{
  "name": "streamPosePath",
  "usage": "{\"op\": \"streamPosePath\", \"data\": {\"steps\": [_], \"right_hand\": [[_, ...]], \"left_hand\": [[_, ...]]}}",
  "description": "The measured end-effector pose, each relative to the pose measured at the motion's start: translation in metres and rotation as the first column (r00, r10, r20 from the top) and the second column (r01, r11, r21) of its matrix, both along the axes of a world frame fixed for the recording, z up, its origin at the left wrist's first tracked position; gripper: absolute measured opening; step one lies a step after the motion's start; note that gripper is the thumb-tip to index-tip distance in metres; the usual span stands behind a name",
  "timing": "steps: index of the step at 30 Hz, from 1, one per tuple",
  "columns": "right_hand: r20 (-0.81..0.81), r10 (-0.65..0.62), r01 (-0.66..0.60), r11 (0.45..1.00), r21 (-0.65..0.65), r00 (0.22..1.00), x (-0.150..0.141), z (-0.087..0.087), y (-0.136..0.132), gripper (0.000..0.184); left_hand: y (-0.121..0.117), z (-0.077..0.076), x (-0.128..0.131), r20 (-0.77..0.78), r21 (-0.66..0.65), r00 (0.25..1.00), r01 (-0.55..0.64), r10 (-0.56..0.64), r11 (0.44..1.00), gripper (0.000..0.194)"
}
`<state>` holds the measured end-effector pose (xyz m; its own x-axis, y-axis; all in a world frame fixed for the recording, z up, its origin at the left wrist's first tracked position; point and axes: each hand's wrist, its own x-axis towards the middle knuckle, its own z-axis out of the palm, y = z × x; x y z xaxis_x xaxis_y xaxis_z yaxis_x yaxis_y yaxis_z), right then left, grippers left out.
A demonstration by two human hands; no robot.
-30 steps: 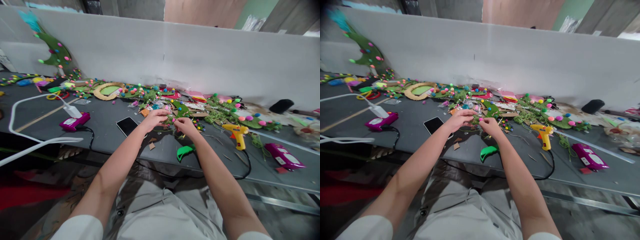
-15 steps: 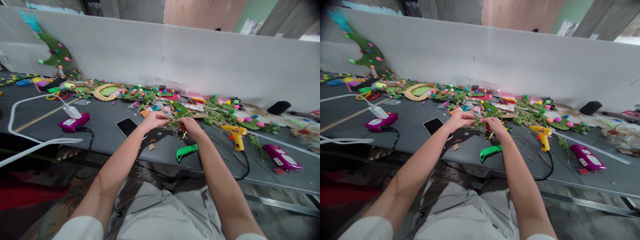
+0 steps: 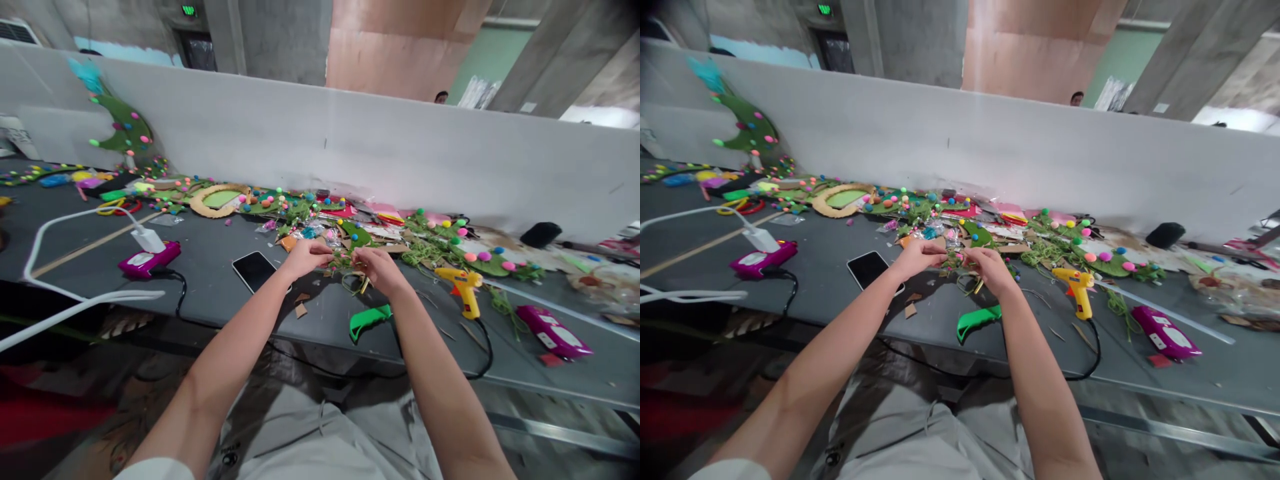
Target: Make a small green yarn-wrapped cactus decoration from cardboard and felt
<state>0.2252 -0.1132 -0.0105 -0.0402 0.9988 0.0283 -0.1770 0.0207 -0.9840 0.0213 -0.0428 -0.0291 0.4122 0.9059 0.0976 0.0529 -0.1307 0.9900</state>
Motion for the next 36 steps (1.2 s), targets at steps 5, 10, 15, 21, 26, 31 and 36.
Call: {"op": "streamPosePath", "data": {"steps": [5,10,15,21,26,31,36], "right_hand": [[-0.103,0.083,-0.07,0.99,0.12,0.991,0.002,0.006,-0.006,0.039],[-0.246,-0.01,0.063,0.976,0.209,0.969,0.007,0.014,-0.009,0.051],[-0.464,-0.095,0.205,0.959,0.193,0.881,0.02,0.021,-0.009,0.047],[-0.566,-0.113,0.26,0.948,0.186,0.817,0.027,0.017,0.002,0.042],[-0.599,-0.187,0.303,0.948,0.097,0.778,0.028,0.014,0.008,0.036],[-0.641,-0.173,0.254,0.967,0.035,0.747,0.03,0.017,0.006,0.028],[-0.611,-0.154,0.258,0.963,0.085,0.777,0.033,0.017,0.003,0.038]], "left_hand": [[0.006,-0.002,-0.001,-0.006,0.16,0.989,-0.146,0.148,0.976,0.012],[0.006,0.0,-0.003,-0.011,0.246,0.964,-0.253,0.264,0.936,0.015],[0.006,-0.002,-0.002,-0.029,0.268,0.974,-0.208,0.224,0.941,0.017],[0.003,-0.003,0.0,-0.107,0.322,0.98,-0.128,0.17,0.938,0.019],[-0.003,0.002,0.001,-0.131,0.3,0.981,-0.099,0.144,0.949,0.017],[-0.004,0.003,0.001,-0.112,0.282,0.986,-0.087,0.122,0.956,0.019],[0.0,0.0,0.0,-0.044,0.252,0.991,-0.108,0.123,0.962,0.021]]}}
